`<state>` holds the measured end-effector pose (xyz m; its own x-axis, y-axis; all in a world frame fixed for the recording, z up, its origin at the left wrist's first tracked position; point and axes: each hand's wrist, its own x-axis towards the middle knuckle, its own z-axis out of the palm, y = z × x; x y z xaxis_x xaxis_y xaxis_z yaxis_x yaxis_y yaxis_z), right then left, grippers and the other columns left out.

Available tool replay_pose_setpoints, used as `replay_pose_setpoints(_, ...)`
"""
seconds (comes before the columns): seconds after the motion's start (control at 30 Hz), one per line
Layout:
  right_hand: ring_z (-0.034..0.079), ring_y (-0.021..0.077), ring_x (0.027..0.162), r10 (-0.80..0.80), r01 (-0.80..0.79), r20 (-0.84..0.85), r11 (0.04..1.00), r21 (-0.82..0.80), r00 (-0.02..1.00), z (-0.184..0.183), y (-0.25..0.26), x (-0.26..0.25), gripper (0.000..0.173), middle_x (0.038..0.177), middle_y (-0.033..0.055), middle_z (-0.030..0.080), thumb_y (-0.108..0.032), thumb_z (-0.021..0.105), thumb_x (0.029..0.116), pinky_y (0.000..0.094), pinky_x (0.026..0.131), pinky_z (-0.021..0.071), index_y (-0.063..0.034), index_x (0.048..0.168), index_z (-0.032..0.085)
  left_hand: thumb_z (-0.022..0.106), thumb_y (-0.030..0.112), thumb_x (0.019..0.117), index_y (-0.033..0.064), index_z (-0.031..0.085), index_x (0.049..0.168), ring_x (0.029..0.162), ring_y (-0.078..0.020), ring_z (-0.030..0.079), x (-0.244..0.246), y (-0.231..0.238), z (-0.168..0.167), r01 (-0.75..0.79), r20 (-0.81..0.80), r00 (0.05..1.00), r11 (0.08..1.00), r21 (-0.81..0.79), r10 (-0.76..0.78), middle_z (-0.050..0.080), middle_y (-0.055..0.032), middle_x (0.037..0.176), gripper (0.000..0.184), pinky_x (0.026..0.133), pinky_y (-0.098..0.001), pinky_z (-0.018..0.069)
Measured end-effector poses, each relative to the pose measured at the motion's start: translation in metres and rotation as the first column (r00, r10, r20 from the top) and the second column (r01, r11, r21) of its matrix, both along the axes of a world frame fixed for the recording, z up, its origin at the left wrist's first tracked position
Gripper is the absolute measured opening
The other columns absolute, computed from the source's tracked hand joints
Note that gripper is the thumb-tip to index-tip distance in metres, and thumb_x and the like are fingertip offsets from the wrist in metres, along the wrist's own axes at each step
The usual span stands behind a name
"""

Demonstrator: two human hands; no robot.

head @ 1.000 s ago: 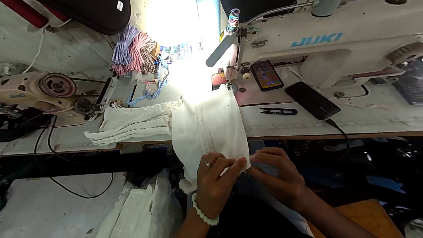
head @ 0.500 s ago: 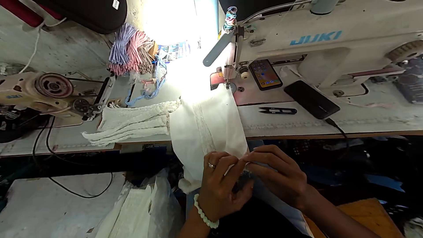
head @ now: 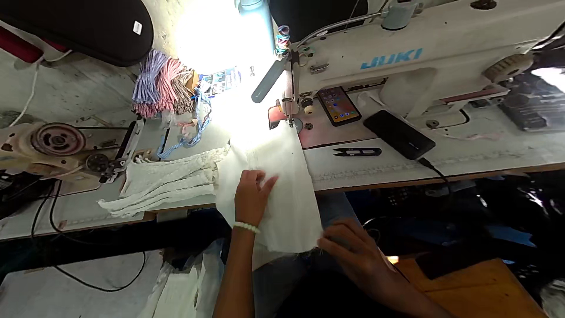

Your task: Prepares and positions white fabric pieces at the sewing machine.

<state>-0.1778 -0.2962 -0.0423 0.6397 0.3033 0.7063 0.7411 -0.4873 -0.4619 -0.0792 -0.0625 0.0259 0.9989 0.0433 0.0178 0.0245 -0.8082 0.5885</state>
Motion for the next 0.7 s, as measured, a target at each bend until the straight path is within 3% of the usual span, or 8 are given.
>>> replay_pose_setpoints(0.1,0.061,0.0178,0.101,-0.049,0.049,-0.018,0.999,-0.011,0.999,-0.016,0.002,-0.007,0.013,0.098,0.0042,0.065,-0.011,0.056,0.1006,0.024,0.093,0.0514,-0.0162,0.099,0.068,0.072,0.03,0.0957,-0.0033,0.071,0.111,0.1,-0.0378,0.068,0.02,0.004,0.0,-0.027,-0.051,0.998,0.994,0.105,0.032,0.067,-0.0231,0.111,0.037,0.088,-0.0559,0.0532)
replay_pose_setpoints(0.17,0.061,0.0169,0.1,-0.051,0.051,-0.014,0.999,0.004,0.999,-0.021,0.003,-0.008,0.013,0.097,0.0038,0.064,-0.012,0.055,0.1018,0.0228,0.093,0.051,-0.0161,0.099,0.068,0.071,0.022,0.0953,-0.005,0.073,0.101,0.09,-0.033,0.068,0.023,0.024,-0.011,0.002,0.048,0.999,0.998,0.058,-0.004,0.069,-0.0205,0.099,0.027,0.084,-0.0514,0.0547)
replay_pose_setpoints(0.37,0.061,0.0178,0.089,0.0,0.0,0.01,1.0,0.018,1.0,-0.02,0.012,-0.005,0.014,0.091,0.0038,0.063,-0.01,0.055,0.1004,0.0246,0.082,0.0524,-0.0149,0.1,0.068,0.068,0.017,0.0965,-0.0058,0.07,0.097,0.077,-0.0202,0.062,0.018,0.037,-0.007,0.03,0.105,0.994,0.999,0.043,-0.034,0.063,-0.0158,0.09,0.023,0.072,-0.0338,0.0535)
replay_pose_setpoints(0.43,0.061,0.018,0.087,0.011,-0.011,0.014,1.0,0.004,1.0,-0.019,0.013,-0.004,0.014,0.09,0.0041,0.063,-0.009,0.055,0.1,0.0252,0.081,0.0527,-0.0145,0.099,0.068,0.07,0.017,0.0959,-0.0069,0.07,0.1,0.082,-0.0291,0.065,0.019,0.028,0.004,0.036,0.022,0.999,0.984,0.173,-0.041,0.064,-0.021,0.096,0.024,0.076,-0.0432,0.0552)
replay_pose_setpoints(0.53,0.063,0.0193,0.086,0.036,-0.035,0.014,0.998,-0.049,0.999,-0.019,0.013,-0.002,0.015,0.089,0.0053,0.065,-0.007,0.054,0.0994,0.0275,0.08,0.054,-0.0129,0.097,0.068,0.067,0.006,0.0949,-0.0066,0.067,0.121,0.113,-0.0489,0.063,0.033,-0.004,0.032,0.151,-0.038,0.988,0.907,0.392,-0.148,0.061,-0.0315,0.125,0.028,0.095,-0.0626,0.0502)
replay_pose_setpoints(0.57,0.063,0.0196,0.086,0.043,-0.042,0.019,0.997,-0.07,0.999,-0.019,0.013,-0.001,0.015,0.089,0.0053,0.065,-0.007,0.054,0.1,0.028,0.079,0.0539,-0.0128,0.097,0.067,0.065,-0.001,0.0932,-0.0048,0.069,0.12,0.118,-0.0481,0.062,0.041,-0.013,0.033,0.245,0.038,0.956,0.867,0.433,-0.29,0.062,-0.0296,0.129,0.028,0.098,-0.0633,0.0484)
replay_pose_setpoints(0.63,0.063,0.0196,0.085,0.057,-0.054,0.03,0.994,-0.096,0.998,-0.016,0.013,0.0,0.016,0.089,0.0052,0.064,-0.007,0.052,0.1005,0.0283,0.079,0.0538,-0.0124,0.096,0.067,0.06,-0.007,0.0924,0.001,0.074,0.115,0.125,-0.0385,0.062,0.066,-0.028,0.031,0.507,0.129,0.769,0.72,0.473,-0.626,0.066,-0.0206,0.131,0.028,0.105,-0.0562,0.0477)
replay_pose_setpoints(0.7,0.063,0.0198,0.084,0.06,-0.056,0.037,0.992,-0.111,0.998,-0.012,0.014,0.001,0.016,0.087,0.0054,0.064,-0.006,0.052,0.1002,0.0284,0.077,0.0535,-0.0117,0.095,0.067,0.057,-0.01,0.0931,0.0026,0.076,0.111,0.12,-0.0338,0.066,0.095,-0.043,0.035,0.746,-0.01,0.528,0.458,0.484,-0.849,0.072,-0.0159,0.121,0.029,0.105,-0.0515,0.0491)
